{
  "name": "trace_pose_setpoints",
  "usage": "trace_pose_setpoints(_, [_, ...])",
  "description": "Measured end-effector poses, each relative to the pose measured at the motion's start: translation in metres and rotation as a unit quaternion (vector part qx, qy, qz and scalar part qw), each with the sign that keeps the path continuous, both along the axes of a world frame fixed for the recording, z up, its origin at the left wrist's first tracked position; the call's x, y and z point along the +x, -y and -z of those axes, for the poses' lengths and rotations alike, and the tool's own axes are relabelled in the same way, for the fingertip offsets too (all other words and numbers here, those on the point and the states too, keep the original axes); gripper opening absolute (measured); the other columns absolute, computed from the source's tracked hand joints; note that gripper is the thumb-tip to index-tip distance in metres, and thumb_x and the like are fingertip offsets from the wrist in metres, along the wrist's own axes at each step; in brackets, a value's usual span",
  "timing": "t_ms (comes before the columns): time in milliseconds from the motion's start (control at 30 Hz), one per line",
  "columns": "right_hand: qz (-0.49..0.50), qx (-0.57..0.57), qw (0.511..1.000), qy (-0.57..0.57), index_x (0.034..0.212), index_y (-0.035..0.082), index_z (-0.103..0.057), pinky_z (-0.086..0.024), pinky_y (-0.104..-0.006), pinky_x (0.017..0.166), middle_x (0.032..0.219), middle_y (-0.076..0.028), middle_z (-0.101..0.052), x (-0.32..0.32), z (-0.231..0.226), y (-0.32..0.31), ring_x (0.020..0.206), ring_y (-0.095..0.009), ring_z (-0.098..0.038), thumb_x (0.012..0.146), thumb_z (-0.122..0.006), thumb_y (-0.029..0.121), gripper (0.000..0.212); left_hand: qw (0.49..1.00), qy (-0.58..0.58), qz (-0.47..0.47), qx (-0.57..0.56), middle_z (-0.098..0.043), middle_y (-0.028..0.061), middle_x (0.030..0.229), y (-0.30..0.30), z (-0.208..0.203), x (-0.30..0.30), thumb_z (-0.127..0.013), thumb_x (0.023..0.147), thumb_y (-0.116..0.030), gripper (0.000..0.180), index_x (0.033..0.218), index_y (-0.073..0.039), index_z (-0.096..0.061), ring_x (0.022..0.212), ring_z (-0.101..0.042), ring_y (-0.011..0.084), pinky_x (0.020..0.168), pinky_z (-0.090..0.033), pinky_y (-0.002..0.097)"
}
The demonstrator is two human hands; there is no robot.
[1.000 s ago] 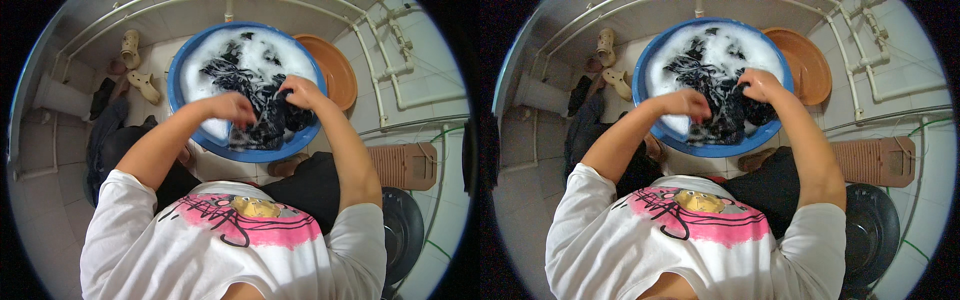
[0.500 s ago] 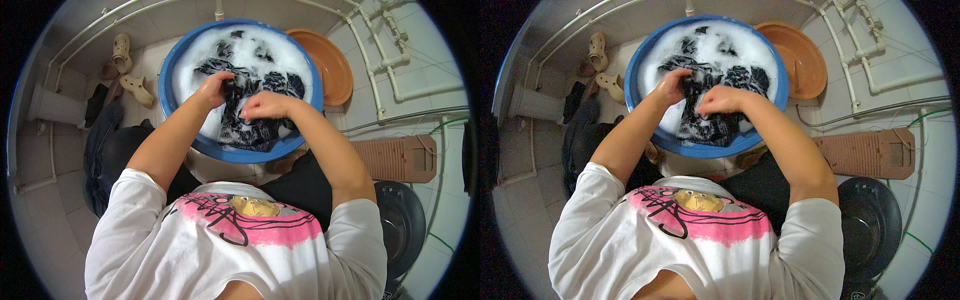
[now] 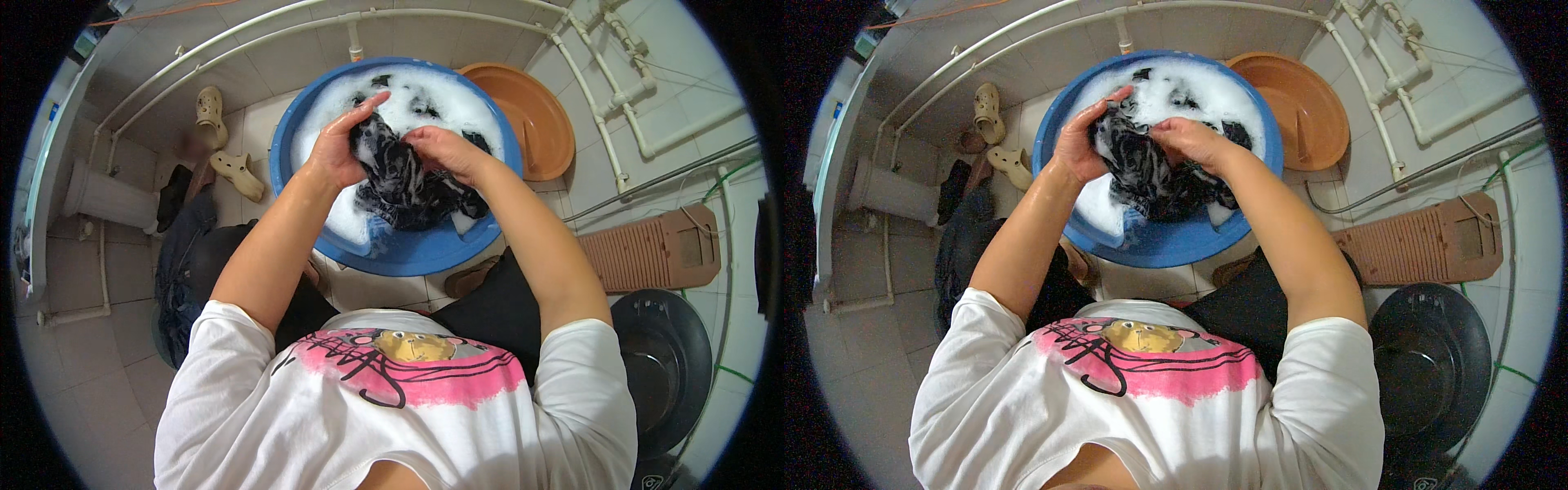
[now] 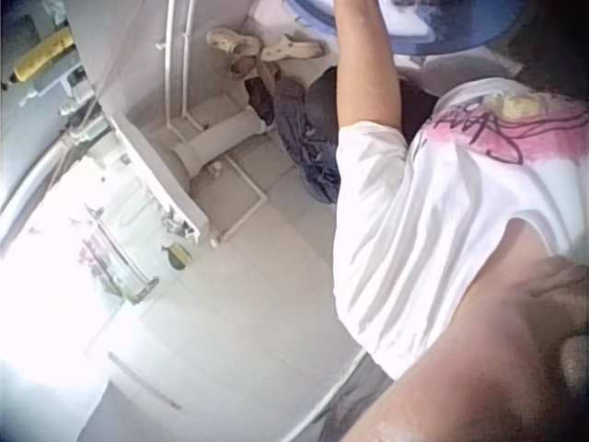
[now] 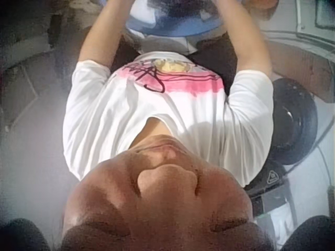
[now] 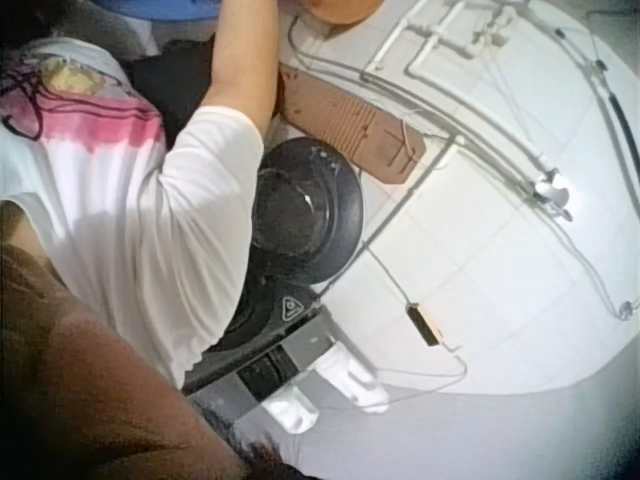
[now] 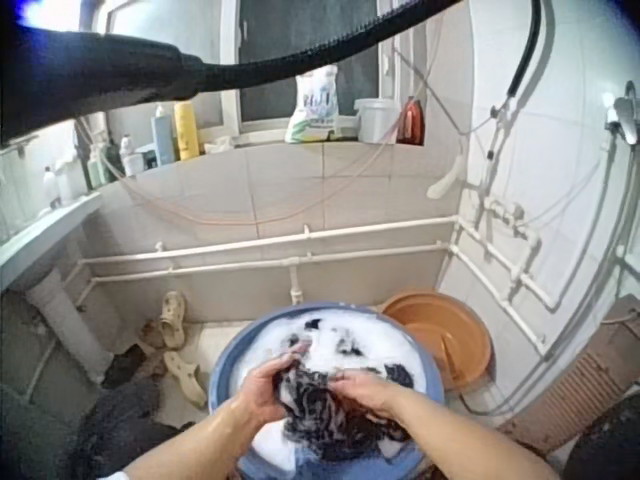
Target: The person sits on the floor and hand-washes a dark garment in a blue basin filled with soapy water. They use a handheld shower hose to add water and scrub the fabric with both hands, repeatedly submerging and wringing the item.
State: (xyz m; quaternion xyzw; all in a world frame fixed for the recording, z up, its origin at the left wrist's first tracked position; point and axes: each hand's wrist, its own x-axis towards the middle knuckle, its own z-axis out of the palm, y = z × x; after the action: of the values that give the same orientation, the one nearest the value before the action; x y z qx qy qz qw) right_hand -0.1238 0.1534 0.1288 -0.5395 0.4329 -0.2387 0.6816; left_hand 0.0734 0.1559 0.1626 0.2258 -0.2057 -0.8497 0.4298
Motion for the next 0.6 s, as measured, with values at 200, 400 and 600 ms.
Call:
trace_pose_setpoints(200, [0.052,0.153,0.987,0.000,0.105,0.002,-0.055,-0.043,-0.0265,0.075,0.099,-0.010,-0.060,0.000,0.091,0.013,0.088,-0.021,-0.056,0.083,-0.051,0.027,0.034,0.996,0.010,0.081,-0.019,-0.060,0.0082,0.079,-0.019,-0.005,-0.005,-0.047,0.086,-0.042,0.037,0.078,-0.006,-0.055,0.073,-0.059,0.0239,0.069,-0.049,0.0393])
trace_pose_setpoints(400, [-0.021,0.027,0.934,-0.357,0.097,0.002,-0.062,-0.043,-0.0373,0.078,0.094,-0.018,-0.061,-0.007,0.083,0.010,0.087,-0.027,-0.059,0.084,-0.037,0.056,0.061,0.987,0.126,0.077,0.057,-0.059,0.0119,0.086,-0.029,-0.010,-0.010,-0.049,0.083,-0.021,0.023,0.096,-0.004,-0.058,0.074,-0.059,0.0234,0.070,-0.050,0.0372])
trace_pose_setpoints(600, [-0.190,-0.265,0.677,-0.661,0.099,0.005,-0.062,-0.044,-0.0384,0.082,0.109,-0.014,-0.057,0.022,0.038,-0.014,0.100,-0.026,-0.055,0.080,-0.055,0.037,0.038,0.857,0.489,0.127,-0.105,-0.056,0.0141,0.098,-0.032,0.058,0.033,-0.057,0.066,0.002,0.060,0.124,-0.008,-0.043,0.088,-0.057,0.0244,0.075,-0.048,0.0331])
